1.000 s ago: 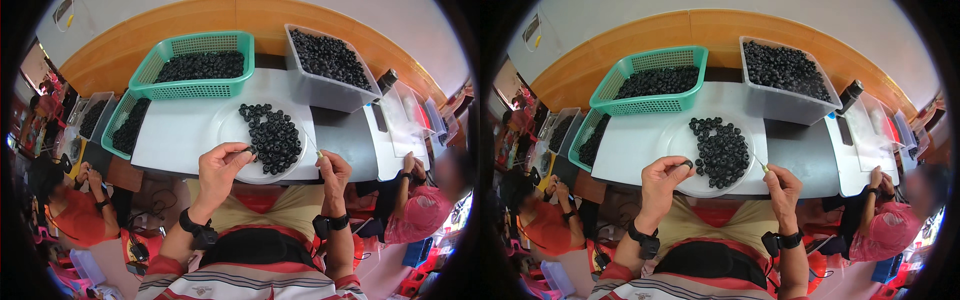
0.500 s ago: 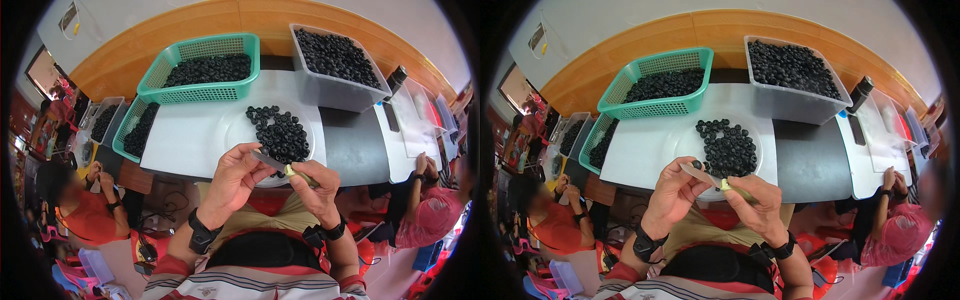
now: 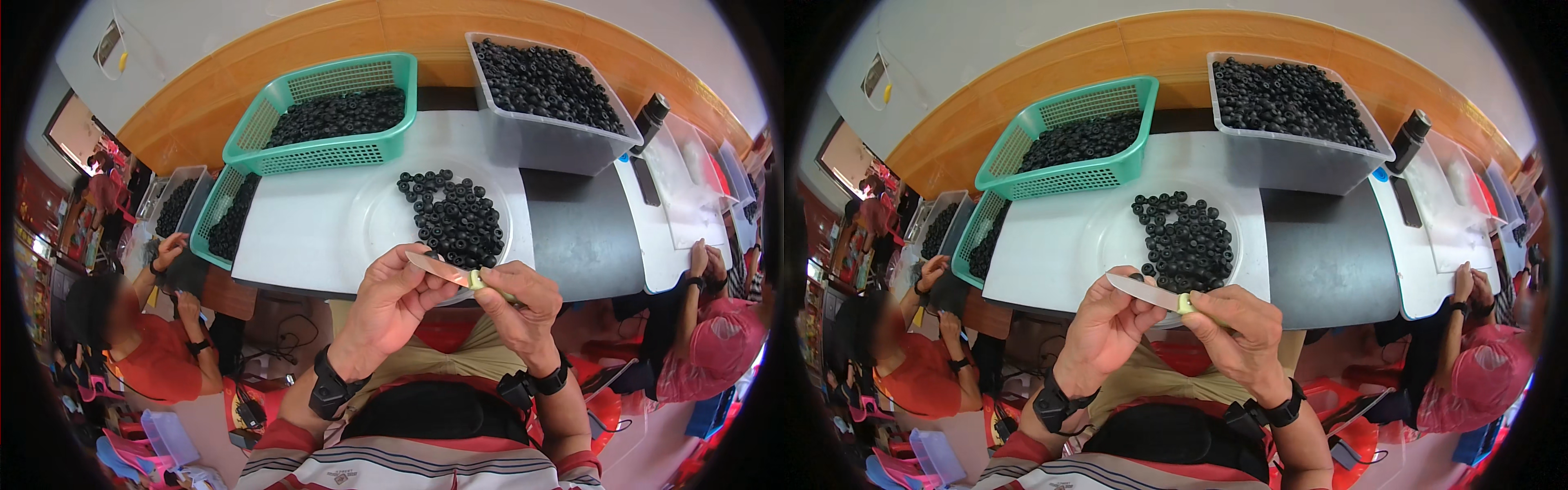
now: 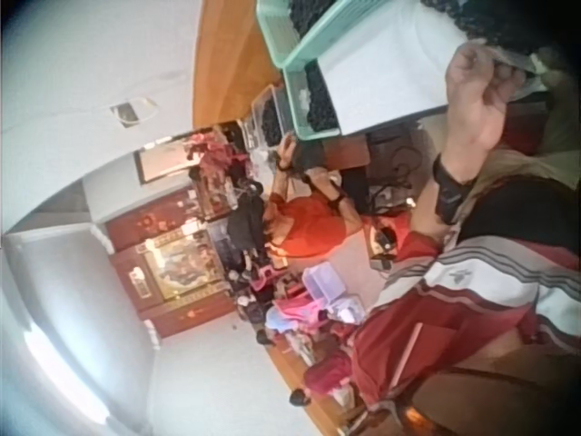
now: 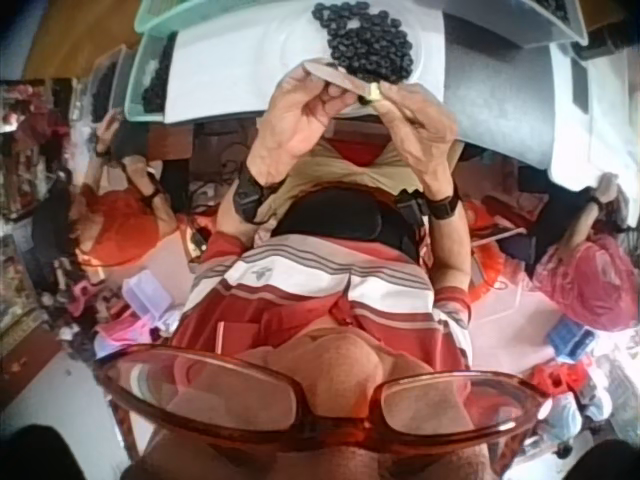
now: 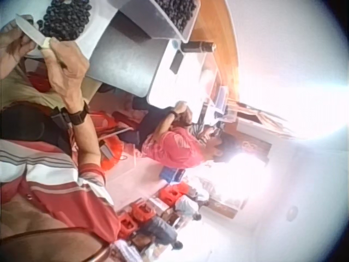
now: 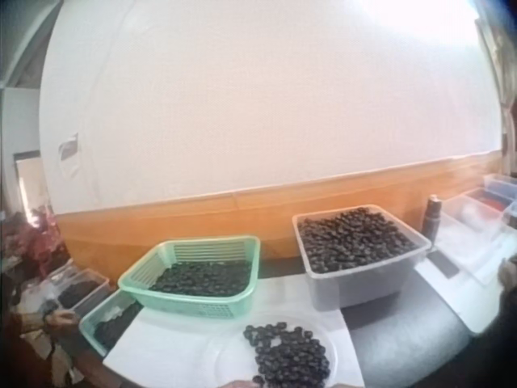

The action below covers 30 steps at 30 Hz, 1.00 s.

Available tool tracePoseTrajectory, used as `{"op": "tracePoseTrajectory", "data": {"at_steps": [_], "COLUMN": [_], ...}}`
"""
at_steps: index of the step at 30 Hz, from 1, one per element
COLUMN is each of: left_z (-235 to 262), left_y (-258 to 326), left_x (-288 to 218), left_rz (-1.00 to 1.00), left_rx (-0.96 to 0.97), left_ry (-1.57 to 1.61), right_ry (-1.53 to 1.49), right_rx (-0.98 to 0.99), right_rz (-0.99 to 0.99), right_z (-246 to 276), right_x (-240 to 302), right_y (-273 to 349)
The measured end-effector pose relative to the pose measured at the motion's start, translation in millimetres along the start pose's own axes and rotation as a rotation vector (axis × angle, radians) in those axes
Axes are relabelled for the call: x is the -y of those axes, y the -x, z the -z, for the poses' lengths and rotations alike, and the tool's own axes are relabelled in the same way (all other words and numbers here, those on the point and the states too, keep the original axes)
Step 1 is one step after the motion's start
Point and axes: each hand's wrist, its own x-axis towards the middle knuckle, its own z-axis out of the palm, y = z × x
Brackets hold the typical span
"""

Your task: Trimming excess material from small black plastic or rubber components using a utility knife.

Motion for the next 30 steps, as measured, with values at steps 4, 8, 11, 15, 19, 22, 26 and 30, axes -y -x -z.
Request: {"op": "tracePoseTrajectory", "data": {"at_steps": [4, 8, 11, 15, 19, 22, 26, 30], "left_z": [-5, -9, -4, -5, -3, -2, -6, -6], "left_y": [10, 9, 1, 2, 0, 2, 3, 2], "left_x": [2, 1, 2, 5, 7, 8, 5, -4], "left_rz": [0.031, 0.017, -0.008, 0.017, 0.004, 0.014, -0.001, -0.055], "left_rx": [0.108, 0.178, 0.141, 0.081, 0.078, 0.127, 0.054, 0.012], "left_ry": [-0.002, 0.000, 0.020, -0.003, -0.039, -0.020, -0.091, -0.205], "right_ry": [0.134, -0.057, -0.097, -0.068, -0.012, 0.007, -0.037, -0.012], "right_rx": [-0.072, -0.057, 0.018, 0.060, 0.064, 0.021, -0.048, -0.049], "right_rz": [-0.254, -0.107, -0.042, -0.005, -0.007, -0.071, -0.090, -0.154], "right_z": [13, 16, 14, 13, 15, 18, 21, 28], "right_x": [-18, 5, 9, 8, 8, 1, -8, -4], "right_y": [1, -4, -5, 0, 0, 1, 5, 7]}}
